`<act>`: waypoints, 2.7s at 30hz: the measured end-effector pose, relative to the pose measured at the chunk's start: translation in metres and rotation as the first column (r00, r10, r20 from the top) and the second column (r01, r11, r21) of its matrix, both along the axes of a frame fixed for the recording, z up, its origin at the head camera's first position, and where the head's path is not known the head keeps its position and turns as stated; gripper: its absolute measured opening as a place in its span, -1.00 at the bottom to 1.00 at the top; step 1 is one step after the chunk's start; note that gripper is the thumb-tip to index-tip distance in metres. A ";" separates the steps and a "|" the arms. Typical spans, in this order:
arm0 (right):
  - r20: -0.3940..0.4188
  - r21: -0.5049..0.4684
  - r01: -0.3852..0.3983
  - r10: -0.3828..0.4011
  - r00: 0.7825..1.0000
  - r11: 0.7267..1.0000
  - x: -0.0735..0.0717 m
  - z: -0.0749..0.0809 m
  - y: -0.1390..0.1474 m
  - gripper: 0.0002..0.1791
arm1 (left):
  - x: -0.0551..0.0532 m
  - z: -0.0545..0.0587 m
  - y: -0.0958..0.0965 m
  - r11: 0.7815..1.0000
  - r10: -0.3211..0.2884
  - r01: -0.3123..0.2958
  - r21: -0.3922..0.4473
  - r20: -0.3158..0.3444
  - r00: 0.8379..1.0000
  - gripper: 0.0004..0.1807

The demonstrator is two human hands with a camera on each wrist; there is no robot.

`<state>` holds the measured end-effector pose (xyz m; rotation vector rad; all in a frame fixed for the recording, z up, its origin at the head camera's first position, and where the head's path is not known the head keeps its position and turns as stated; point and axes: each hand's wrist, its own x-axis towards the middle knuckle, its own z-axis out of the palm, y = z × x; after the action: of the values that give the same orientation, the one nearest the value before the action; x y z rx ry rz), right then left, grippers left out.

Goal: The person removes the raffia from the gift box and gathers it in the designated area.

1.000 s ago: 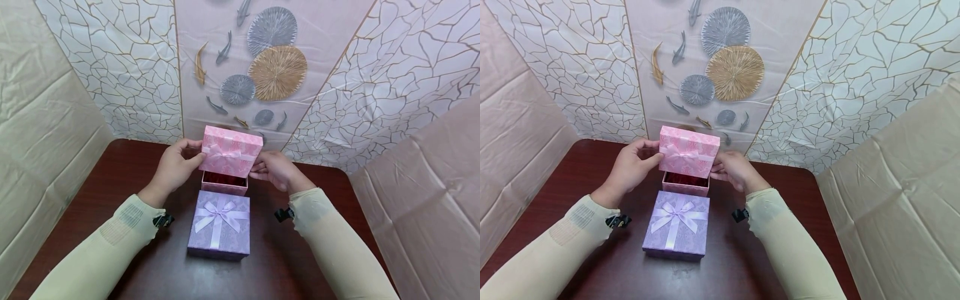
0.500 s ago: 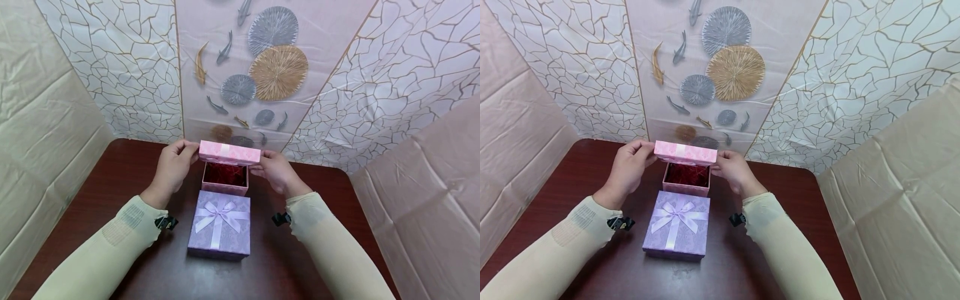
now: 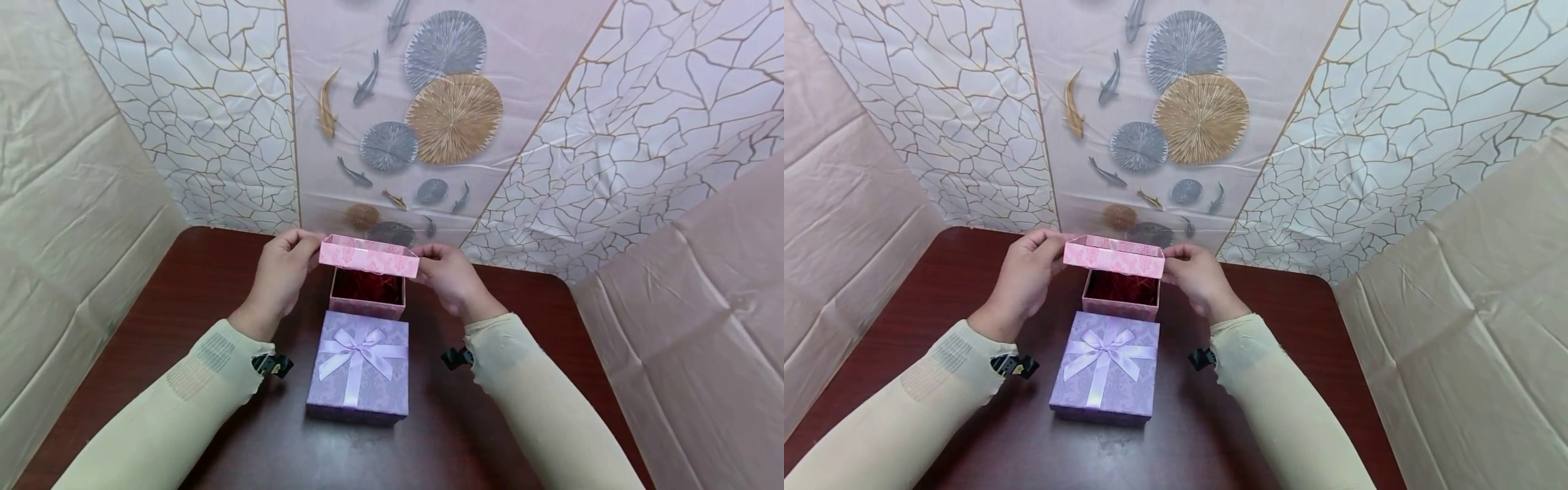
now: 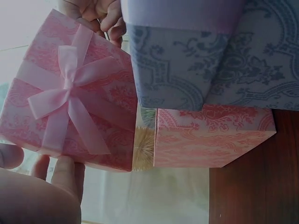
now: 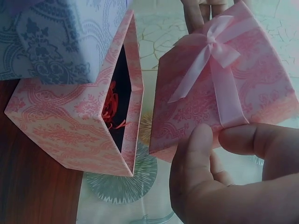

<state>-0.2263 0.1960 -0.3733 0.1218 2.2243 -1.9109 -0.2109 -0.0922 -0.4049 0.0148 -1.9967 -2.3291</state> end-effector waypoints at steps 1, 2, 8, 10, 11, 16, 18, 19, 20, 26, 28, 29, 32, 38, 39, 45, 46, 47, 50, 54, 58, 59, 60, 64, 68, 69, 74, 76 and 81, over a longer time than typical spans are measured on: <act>-0.001 0.000 0.000 0.000 1.000 1.000 0.000 0.000 0.000 -0.65 | 0.000 0.000 0.000 1.000 -0.004 0.004 0.002 0.005 1.000 -0.56; -0.002 0.001 -0.001 0.001 1.000 1.000 0.000 0.000 0.001 -0.63 | 0.001 0.000 -0.001 1.000 -0.007 0.007 0.005 0.010 1.000 -0.55; -0.017 0.004 0.004 -0.004 1.000 1.000 -0.001 -0.001 0.001 -0.62 | 0.000 -0.002 -0.001 1.000 -0.001 0.001 0.017 0.047 0.999 -0.57; -0.028 -0.006 0.004 -0.004 1.000 1.000 0.000 -0.002 0.001 -0.62 | 0.000 -0.004 -0.001 1.000 0.014 -0.014 -0.007 0.062 0.998 -0.57; -0.033 -0.006 0.003 -0.004 0.999 1.000 0.000 -0.002 0.001 -0.63 | 0.000 -0.004 -0.002 1.000 0.020 -0.018 -0.026 0.069 0.997 -0.57; -0.039 -0.002 0.004 -0.004 0.999 1.000 -0.001 -0.002 0.002 -0.63 | -0.001 -0.006 -0.004 0.995 0.034 -0.026 -0.094 0.090 0.995 -0.65; -0.037 0.001 0.005 -0.005 0.999 1.000 -0.002 -0.002 0.002 -0.63 | -0.002 -0.007 -0.004 0.995 0.030 -0.021 -0.093 0.093 0.995 -0.69; -0.036 0.006 0.005 -0.005 0.999 1.000 -0.002 -0.002 0.001 -0.62 | -0.003 -0.007 -0.005 0.996 0.028 -0.020 -0.087 0.094 0.995 -0.69; -0.032 0.008 0.007 -0.007 0.999 1.000 -0.002 -0.001 0.001 -0.62 | -0.003 -0.007 -0.005 0.997 0.024 -0.017 -0.080 0.094 0.995 -0.69; -0.013 0.001 0.013 -0.013 1.000 1.000 -0.001 0.003 -0.001 -0.60 | -0.005 -0.007 -0.006 0.995 0.014 -0.004 -0.095 0.098 0.995 -0.69; -0.010 0.002 0.009 -0.009 1.000 1.000 -0.001 0.005 -0.002 -0.60 | -0.005 -0.007 -0.007 0.993 0.010 0.003 -0.114 0.108 0.994 -0.70; -0.009 0.001 0.006 -0.006 1.000 1.000 -0.001 0.006 -0.003 -0.59 | -0.004 -0.007 -0.007 0.993 0.006 0.008 -0.121 0.112 0.994 -0.70; -0.006 0.012 0.003 -0.003 1.000 1.000 0.000 0.008 -0.004 -0.60 | -0.004 -0.005 -0.008 0.991 -0.012 0.028 -0.132 0.123 0.992 -0.65; -0.011 0.023 -0.003 0.003 1.000 1.000 0.000 0.009 -0.006 -0.60 | -0.005 -0.001 -0.011 0.991 -0.059 0.073 -0.112 0.131 0.990 -0.49; -0.015 0.028 -0.007 0.007 1.000 1.000 0.000 0.010 -0.006 -0.60 | -0.005 -0.001 -0.011 0.991 -0.064 0.079 -0.109 0.133 0.989 -0.46; -0.030 0.079 -0.022 0.024 0.999 0.997 0.000 0.013 -0.011 -0.60 | -0.007 -0.001 -0.015 0.988 -0.066 0.087 -0.124 0.166 0.984 -0.40; -0.033 0.085 -0.024 0.027 0.999 0.996 0.000 0.014 -0.012 -0.60 | -0.007 -0.001 -0.015 0.988 -0.063 0.086 -0.128 0.174 0.983 -0.40; -0.036 0.091 -0.025 0.029 0.999 0.996 0.001 0.015 -0.013 -0.60 | -0.007 -0.001 -0.016 0.987 -0.059 0.084 -0.134 0.182 0.982 -0.41; -0.049 0.096 -0.033 0.037 0.998 0.995 0.001 0.017 -0.016 -0.59 | -0.007 0.000 -0.018 0.985 -0.056 0.087 -0.147 0.204 0.977 -0.44; -0.054 0.094 -0.041 0.046 0.997 0.995 0.001 0.019 -0.019 -0.58 | -0.006 0.001 -0.023 0.980 -0.072 0.108 -0.169 0.209 0.975 -0.45; -0.055 0.096 -0.049 0.054 0.997 0.994 0.000 0.019 -0.022 -0.59 | -0.005 0.004 -0.030 0.969 -0.100 0.136 -0.208 0.174 0.980 -0.44; -0.057 0.095 -0.052 0.058 0.997 0.994 0.000 0.019 -0.023 -0.59 | -0.005 0.005 -0.031 0.966 -0.107 0.141 -0.215 0.162 0.981 -0.44; -0.060 0.097 -0.056 0.062 0.996 0.994 -0.001 0.019 -0.024 -0.59 | -0.005 0.005 -0.033 0.964 -0.114 0.146 -0.221 0.152 0.982 -0.45; -0.080 0.096 -0.080 0.088 0.993 0.992 -0.002 0.017 -0.029 -0.58 | -0.006 0.006 -0.040 0.960 -0.122 0.152 -0.236 0.138 0.983 -0.44; -0.091 0.076 -0.095 0.102 0.991 0.992 -0.003 0.017 -0.038 -0.60 | -0.006 0.006 -0.047 0.962 -0.117 0.147 -0.231 0.137 0.984 -0.46; -0.091 0.072 -0.098 0.104 0.990 0.993 -0.003 0.017 -0.040 -0.60 | -0.006 0.007 -0.048 0.962 -0.113 0.144 -0.233 0.139 0.984 -0.46; -0.058 0.061 -0.112 0.115 0.992 0.992 -0.004 0.022 -0.052 -0.62 | -0.006 0.011 -0.057 0.960 -0.093 0.123 -0.251 0.128 0.987 -0.45; -0.037 0.059 -0.124 0.126 0.991 0.991 -0.004 0.025 -0.057 -0.62 | -0.006 0.011 -0.061 0.958 -0.082 0.112 -0.263 0.122 0.989 -0.44; -0.015 0.082 -0.162 0.164 0.986 0.983 -0.006 0.028 -0.070 -0.63 | -0.005 0.008 -0.072 0.955 -0.071 0.099 -0.278 0.110 0.991 -0.42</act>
<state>-0.2327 0.1261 -0.3452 -0.0677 2.2497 -1.7464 -0.2164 -0.1642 -0.3966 0.0286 -2.4077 -2.1027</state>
